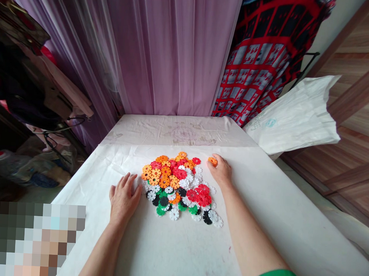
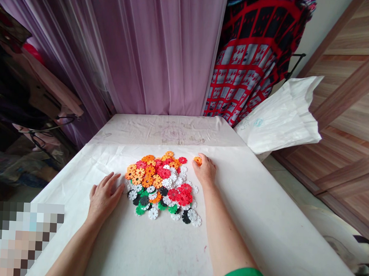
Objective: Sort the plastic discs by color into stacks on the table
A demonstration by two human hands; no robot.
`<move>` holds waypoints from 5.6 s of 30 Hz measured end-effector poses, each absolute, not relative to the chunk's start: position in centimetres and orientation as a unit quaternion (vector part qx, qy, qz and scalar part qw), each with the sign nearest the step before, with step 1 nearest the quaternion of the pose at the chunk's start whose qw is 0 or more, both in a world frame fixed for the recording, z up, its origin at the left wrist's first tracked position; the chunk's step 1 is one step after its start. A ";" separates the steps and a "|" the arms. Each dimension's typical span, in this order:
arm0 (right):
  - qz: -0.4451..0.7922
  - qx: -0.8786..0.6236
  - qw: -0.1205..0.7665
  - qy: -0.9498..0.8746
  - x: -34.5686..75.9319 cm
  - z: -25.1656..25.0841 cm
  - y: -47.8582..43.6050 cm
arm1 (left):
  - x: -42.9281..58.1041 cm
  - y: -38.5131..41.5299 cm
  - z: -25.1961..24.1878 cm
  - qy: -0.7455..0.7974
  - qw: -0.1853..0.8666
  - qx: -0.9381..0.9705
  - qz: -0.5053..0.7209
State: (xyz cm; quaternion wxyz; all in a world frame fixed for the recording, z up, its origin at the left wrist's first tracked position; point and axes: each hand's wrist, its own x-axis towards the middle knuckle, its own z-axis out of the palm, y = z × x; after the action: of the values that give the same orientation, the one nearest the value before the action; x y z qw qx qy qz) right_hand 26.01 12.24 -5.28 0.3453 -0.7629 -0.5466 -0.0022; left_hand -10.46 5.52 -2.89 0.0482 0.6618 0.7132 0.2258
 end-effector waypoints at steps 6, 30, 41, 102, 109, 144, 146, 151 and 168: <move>-0.013 -0.768 0.346 -0.538 26.1 -5.4 12.2 | -10.5 5.5 -3.0 0.712 0.046 0.663 0.226; 0.089 -0.489 0.255 -0.829 11.9 -0.8 10.5 | -10.4 5.6 -2.9 0.718 0.050 0.658 0.222; 0.089 -0.535 0.303 -0.783 13.2 -1.1 11.0 | -10.4 5.5 -3.1 0.722 0.050 0.655 0.216; 0.064 -0.673 0.199 -0.709 15.7 0.5 15.2 | -10.2 5.5 -2.8 0.722 0.056 0.653 0.222; 0.046 -0.670 0.189 -0.717 15.5 -0.8 14.0 | -10.2 5.4 -3.0 0.721 0.048 0.651 0.231; 0.017 -0.770 0.372 -0.518 28.0 -2.9 11.7 | -10.3 5.4 -3.0 0.719 0.049 0.658 0.216; 0.014 -0.778 0.355 -0.519 27.5 -2.9 11.7 | -10.3 5.4 -3.1 0.718 0.045 0.660 0.216; 0.009 -0.793 0.296 -0.532 27.0 -2.2 11.6 | -10.4 5.6 -3.1 0.718 0.045 0.662 0.212; 0.041 -0.765 0.392 -0.508 28.7 -2.2 11.0 | -10.4 5.5 -3.1 0.717 0.043 0.661 0.216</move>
State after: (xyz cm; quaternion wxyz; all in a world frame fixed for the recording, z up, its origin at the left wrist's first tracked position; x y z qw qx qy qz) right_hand 28.72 10.96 -2.19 0.3923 -0.7655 -0.5084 0.0413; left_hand -10.43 5.55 -3.09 0.0433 0.6615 0.7170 0.2157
